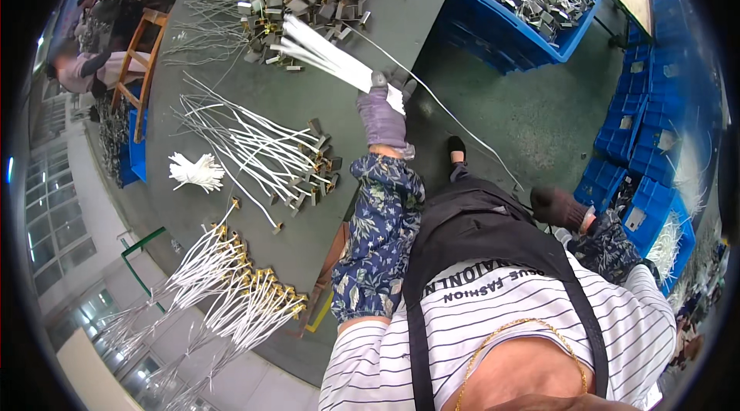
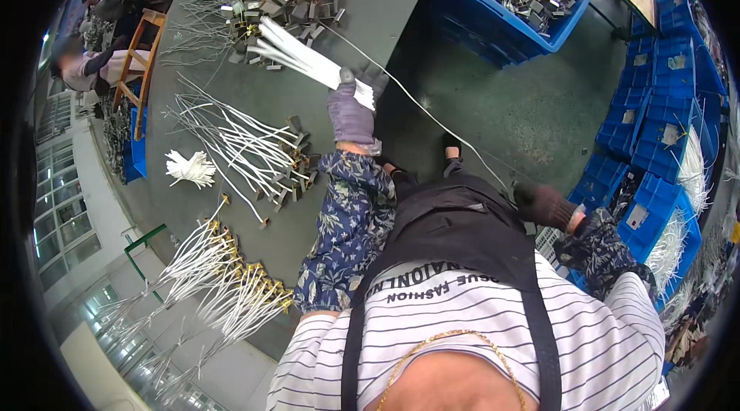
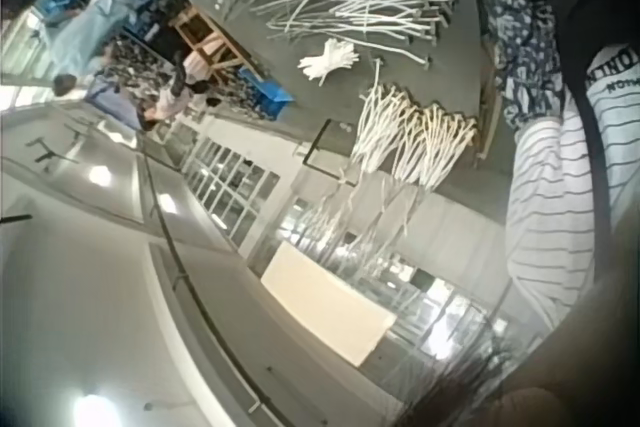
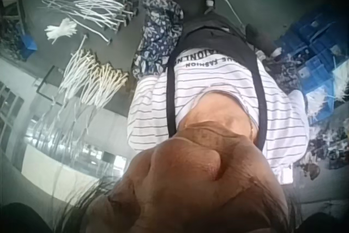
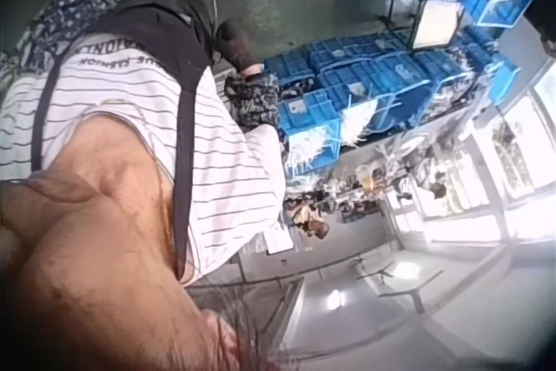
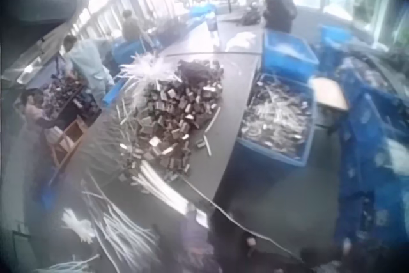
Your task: Bundle electrical wires with protective white sleeves and organize them on a workbench.
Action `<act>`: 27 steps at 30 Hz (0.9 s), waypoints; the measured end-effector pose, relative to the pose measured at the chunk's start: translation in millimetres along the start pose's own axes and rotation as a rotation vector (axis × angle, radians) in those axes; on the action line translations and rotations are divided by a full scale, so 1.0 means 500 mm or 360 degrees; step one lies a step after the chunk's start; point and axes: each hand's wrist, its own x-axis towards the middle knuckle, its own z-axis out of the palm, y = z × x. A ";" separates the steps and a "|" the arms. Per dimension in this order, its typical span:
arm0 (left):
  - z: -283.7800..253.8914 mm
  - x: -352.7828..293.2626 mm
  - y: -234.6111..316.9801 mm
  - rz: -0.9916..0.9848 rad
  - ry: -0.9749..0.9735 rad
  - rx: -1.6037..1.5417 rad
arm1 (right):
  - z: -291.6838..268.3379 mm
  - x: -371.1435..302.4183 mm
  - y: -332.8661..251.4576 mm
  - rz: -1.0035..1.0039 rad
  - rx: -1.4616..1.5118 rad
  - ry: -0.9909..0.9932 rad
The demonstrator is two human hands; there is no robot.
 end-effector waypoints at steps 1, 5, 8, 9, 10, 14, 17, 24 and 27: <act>0.003 0.001 -0.002 0.0042 0.0051 0.0033 | 0.004 -0.010 0.011 0.0004 -0.0181 -0.0001; 0.018 -0.005 0.003 -0.0029 0.0136 -0.0118 | 0.018 -0.047 0.089 0.0296 -0.0458 0.0004; 0.032 -0.026 0.046 0.0011 0.0280 -0.0083 | 0.014 -0.048 0.140 0.0322 0.0058 0.0054; 0.038 -0.034 0.066 0.0121 0.0331 -0.0016 | 0.013 -0.043 0.148 0.0365 0.0245 0.0118; 0.041 -0.044 0.096 0.0300 0.0332 0.0121 | 0.009 -0.037 0.151 0.0371 0.0384 0.0143; 0.053 -0.064 0.214 0.0695 0.0396 0.0379 | -0.008 -0.001 0.130 0.0525 0.0449 0.0128; 0.054 -0.061 0.275 0.0762 0.0477 0.0392 | -0.015 0.032 0.115 0.0418 0.0312 0.0102; 0.018 -0.060 0.320 0.0878 0.0534 0.0502 | -0.019 0.054 0.100 0.0342 0.0272 0.0124; -0.004 -0.071 0.246 0.0734 0.0278 0.0500 | -0.008 0.067 0.059 0.0298 0.0331 0.0113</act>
